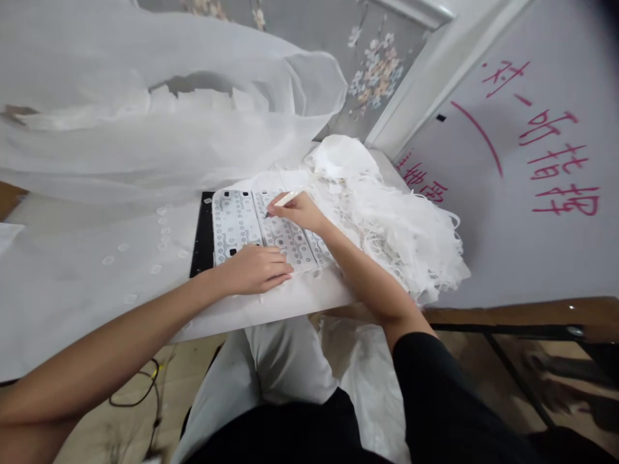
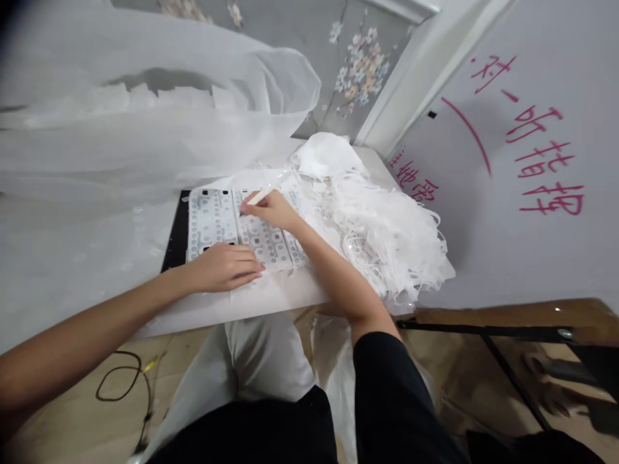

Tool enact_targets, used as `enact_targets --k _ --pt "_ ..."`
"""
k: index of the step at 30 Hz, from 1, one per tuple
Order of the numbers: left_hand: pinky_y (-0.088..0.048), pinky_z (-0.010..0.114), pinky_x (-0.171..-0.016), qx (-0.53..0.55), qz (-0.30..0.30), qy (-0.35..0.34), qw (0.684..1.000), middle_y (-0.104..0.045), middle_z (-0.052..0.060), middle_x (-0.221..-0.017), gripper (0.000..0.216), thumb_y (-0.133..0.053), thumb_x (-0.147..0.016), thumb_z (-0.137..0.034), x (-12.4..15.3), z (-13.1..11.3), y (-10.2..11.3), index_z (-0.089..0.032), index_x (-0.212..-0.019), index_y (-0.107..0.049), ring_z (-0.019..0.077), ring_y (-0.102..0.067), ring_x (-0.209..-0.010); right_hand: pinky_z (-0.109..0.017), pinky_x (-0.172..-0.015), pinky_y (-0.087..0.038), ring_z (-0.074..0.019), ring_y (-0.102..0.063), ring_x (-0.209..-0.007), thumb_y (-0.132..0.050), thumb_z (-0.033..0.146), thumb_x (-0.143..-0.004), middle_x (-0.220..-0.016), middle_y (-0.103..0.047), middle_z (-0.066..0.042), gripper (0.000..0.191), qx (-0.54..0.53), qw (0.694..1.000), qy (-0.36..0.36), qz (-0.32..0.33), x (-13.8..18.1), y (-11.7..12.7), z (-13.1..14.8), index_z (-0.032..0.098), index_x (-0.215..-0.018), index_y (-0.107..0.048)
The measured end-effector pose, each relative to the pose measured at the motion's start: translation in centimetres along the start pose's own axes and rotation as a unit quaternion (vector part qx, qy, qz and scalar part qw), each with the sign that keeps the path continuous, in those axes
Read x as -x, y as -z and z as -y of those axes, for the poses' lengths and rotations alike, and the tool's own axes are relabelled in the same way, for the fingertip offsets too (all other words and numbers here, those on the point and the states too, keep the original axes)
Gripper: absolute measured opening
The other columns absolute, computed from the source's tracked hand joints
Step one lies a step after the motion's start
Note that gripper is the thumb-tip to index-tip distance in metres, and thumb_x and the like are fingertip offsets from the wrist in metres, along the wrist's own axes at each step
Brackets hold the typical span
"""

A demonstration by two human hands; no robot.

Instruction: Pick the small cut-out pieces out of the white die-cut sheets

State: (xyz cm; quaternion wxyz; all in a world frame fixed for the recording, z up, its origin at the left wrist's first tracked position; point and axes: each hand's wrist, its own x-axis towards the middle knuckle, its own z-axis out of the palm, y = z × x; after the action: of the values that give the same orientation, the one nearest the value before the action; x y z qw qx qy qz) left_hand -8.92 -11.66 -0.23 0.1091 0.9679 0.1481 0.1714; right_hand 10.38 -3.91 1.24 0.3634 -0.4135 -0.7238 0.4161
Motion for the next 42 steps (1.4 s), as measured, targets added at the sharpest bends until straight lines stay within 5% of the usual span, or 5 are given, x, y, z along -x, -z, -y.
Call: enact_targets --k 6,18,27,33,42 --pt "-0.049 0.029 -0.083 0.102 0.0 0.061 0.993 -0.07 0.006 -0.109 0.026 -0.049 -0.101 -0.027 -2.4 -0.5 -1.9 -0.019 -0.103 -0.074 0.0178 -0.066 -0.096 -0.027 -0.069 -0.053 -0.0142 -0.065 -0.072 -0.072 0.045 -0.083 -0.074 -0.07 -0.001 0.03 -0.11 0.994 -0.001 -0.002 -1.3 -1.9 -4.3 0.016 -0.091 -0.07" --pt "-0.044 0.027 -0.069 0.057 0.049 0.021 0.997 -0.073 0.002 -0.103 0.024 -0.05 -0.096 -0.018 -5.3 -0.3 -2.2 -0.018 -0.088 -0.072 0.0138 -0.066 -0.079 -0.028 -0.073 -0.054 -0.0155 -0.066 -0.082 -0.077 0.035 -0.079 -0.083 -0.074 -0.003 0.024 -0.144 0.988 -0.048 0.011 -0.8 -1.3 -4.1 0.015 -0.093 -0.075" --pt "-0.045 0.032 -0.059 -0.053 0.112 0.018 0.992 -0.066 0.007 -0.118 0.022 -0.049 -0.086 -0.009 -5.3 -1.5 -2.3 -0.014 -0.099 -0.067 0.0181 -0.064 -0.083 -0.029 -0.074 -0.054 -0.0166 -0.068 -0.083 -0.07 0.039 -0.085 -0.088 -0.076 -0.005 0.025 -0.084 0.985 -0.065 -0.137 -0.9 -1.2 -4.6 0.018 -0.096 -0.076" --pt "-0.044 0.035 -0.053 -0.09 0.077 0.018 0.993 -0.063 0.013 -0.121 0.026 -0.044 -0.092 -0.009 -5.3 -1.7 -2.9 -0.01 -0.109 -0.064 0.0217 -0.063 -0.09 -0.025 -0.056 -0.042 -0.0132 -0.057 -0.058 -0.067 0.041 -0.085 -0.063 -0.067 -0.002 0.03 0.017 0.993 -0.07 -0.089 -1.0 -0.7 -4.5 0.015 -0.07 -0.073" --pt "-0.043 0.034 -0.057 -0.034 0.035 0.007 0.999 -0.065 0.007 -0.109 0.02 -0.042 -0.102 -0.02 -4.7 -0.4 -4.0 -0.015 -0.097 -0.061 0.0184 -0.062 -0.087 -0.025 -0.052 -0.037 -0.0119 -0.052 -0.054 -0.068 0.041 -0.082 -0.061 -0.065 -0.002 0.029 0.025 0.993 -0.087 -0.071 -0.7 -0.5 -4.5 0.014 -0.072 -0.074"
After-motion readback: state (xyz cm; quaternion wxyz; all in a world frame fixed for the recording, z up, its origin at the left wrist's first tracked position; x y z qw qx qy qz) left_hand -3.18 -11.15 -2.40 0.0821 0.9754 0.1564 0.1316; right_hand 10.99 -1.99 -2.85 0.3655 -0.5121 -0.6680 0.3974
